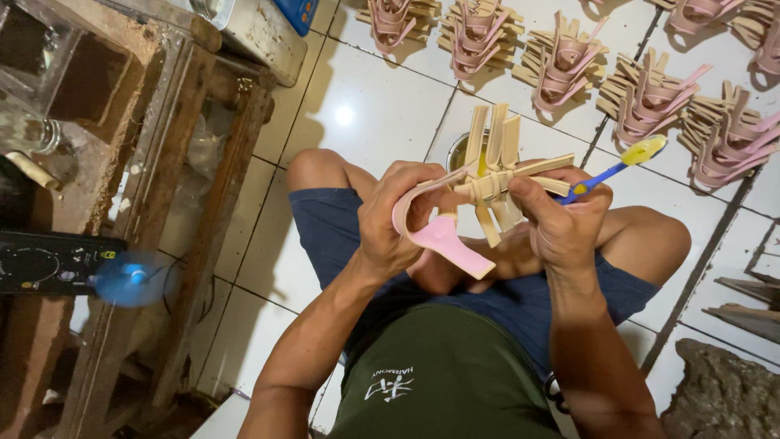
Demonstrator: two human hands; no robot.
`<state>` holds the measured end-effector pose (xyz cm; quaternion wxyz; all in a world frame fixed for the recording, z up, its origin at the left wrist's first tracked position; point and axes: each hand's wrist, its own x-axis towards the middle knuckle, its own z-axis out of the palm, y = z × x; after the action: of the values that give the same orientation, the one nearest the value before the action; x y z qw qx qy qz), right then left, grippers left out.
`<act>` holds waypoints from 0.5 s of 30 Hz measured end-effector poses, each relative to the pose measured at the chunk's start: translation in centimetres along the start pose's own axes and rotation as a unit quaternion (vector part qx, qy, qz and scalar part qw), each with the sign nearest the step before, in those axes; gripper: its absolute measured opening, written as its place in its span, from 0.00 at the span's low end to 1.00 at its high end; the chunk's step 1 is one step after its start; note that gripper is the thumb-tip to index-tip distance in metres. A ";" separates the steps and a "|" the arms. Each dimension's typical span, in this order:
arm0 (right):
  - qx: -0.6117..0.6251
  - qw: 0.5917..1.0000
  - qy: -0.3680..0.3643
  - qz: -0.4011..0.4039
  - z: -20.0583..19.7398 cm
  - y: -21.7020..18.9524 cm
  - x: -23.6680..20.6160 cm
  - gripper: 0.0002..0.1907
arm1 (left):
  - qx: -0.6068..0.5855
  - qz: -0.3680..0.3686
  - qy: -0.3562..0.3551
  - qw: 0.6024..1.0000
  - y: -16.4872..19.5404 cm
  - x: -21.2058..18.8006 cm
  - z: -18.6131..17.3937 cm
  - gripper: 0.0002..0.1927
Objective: The person sits on the floor and applies a yellow liquid to the wooden slats of a pink sandal using a toothbrush. They repeatedly dip the brush into a small metal bowl and coat the slats, then place the finished sandal on the floor among others.
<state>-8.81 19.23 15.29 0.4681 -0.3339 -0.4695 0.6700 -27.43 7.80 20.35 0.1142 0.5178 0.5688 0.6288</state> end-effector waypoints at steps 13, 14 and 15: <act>0.058 0.996 -0.005 0.066 -0.1 1.0 0.0 0.08 | -0.157 -0.085 0.028 0.984 -2.2 -2.3 1.7 0.12; 0.058 0.996 -0.002 0.072 -0.2 1.0 0.1 0.08 | -0.173 -0.111 0.027 0.978 -2.4 -2.4 1.6 0.12; 0.057 0.995 -0.001 0.078 -0.2 1.0 0.2 0.08 | -0.188 -0.136 0.028 0.972 -2.5 -2.5 1.6 0.13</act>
<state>-8.97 19.34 14.27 0.4320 -0.3417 -0.4035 0.7306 -26.24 7.77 16.66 0.2784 0.3873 0.5082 0.7171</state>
